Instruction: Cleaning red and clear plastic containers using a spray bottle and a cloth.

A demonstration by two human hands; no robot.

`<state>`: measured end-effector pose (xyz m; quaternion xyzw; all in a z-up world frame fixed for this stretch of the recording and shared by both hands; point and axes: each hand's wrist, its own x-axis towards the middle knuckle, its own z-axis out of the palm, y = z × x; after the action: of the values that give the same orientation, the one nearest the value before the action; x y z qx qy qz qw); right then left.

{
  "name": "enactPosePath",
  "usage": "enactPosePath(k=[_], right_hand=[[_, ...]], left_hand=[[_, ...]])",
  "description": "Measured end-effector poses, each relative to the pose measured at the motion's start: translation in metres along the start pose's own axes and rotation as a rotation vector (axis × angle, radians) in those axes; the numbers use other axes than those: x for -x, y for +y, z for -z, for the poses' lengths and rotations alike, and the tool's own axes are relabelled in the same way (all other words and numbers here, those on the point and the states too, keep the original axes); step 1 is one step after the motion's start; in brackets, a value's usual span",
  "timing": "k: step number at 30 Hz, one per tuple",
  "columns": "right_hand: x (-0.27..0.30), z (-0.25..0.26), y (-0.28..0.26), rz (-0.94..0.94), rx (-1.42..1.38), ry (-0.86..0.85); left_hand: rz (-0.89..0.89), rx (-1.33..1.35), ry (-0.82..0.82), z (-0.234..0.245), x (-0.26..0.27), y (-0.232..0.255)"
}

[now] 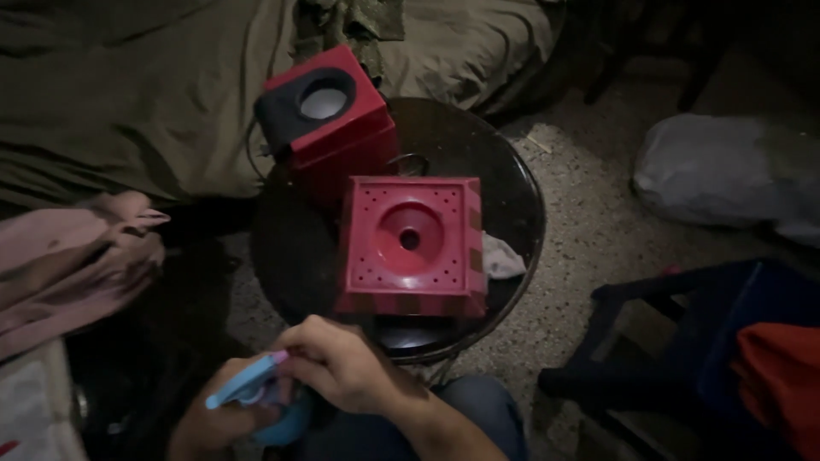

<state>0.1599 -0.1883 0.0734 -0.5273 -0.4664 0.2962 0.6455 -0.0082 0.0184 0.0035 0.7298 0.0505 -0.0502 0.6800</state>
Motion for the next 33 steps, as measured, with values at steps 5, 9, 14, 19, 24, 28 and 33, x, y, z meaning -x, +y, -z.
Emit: enactPosePath(k=[5,9,14,19,24,28,33], right_hand=[[-0.002,0.001,0.000,-0.006,-0.007,-0.004],[0.002,-0.003,0.006,0.042,0.384,0.081],[0.003,0.004,-0.016,0.118,0.202,0.102],[0.008,0.001,-0.003,-0.006,0.146,0.079],[0.009,-0.002,0.001,0.115,0.322,0.184],[0.006,0.001,-0.015,0.042,0.019,0.174],[0.012,-0.008,0.016,-0.115,0.107,0.182]], left_hand=[[0.141,0.026,0.071,-0.009,-0.006,0.035],[0.244,-0.094,0.027,-0.002,-0.005,0.022],[0.280,-0.136,0.047,-0.002,-0.007,0.020],[0.150,-0.168,0.045,-0.010,-0.013,0.034],[0.302,-0.268,-0.003,-0.014,-0.012,0.039],[0.207,-0.237,0.068,-0.015,-0.012,0.032],[0.004,-0.257,0.015,-0.024,-0.015,0.028]])
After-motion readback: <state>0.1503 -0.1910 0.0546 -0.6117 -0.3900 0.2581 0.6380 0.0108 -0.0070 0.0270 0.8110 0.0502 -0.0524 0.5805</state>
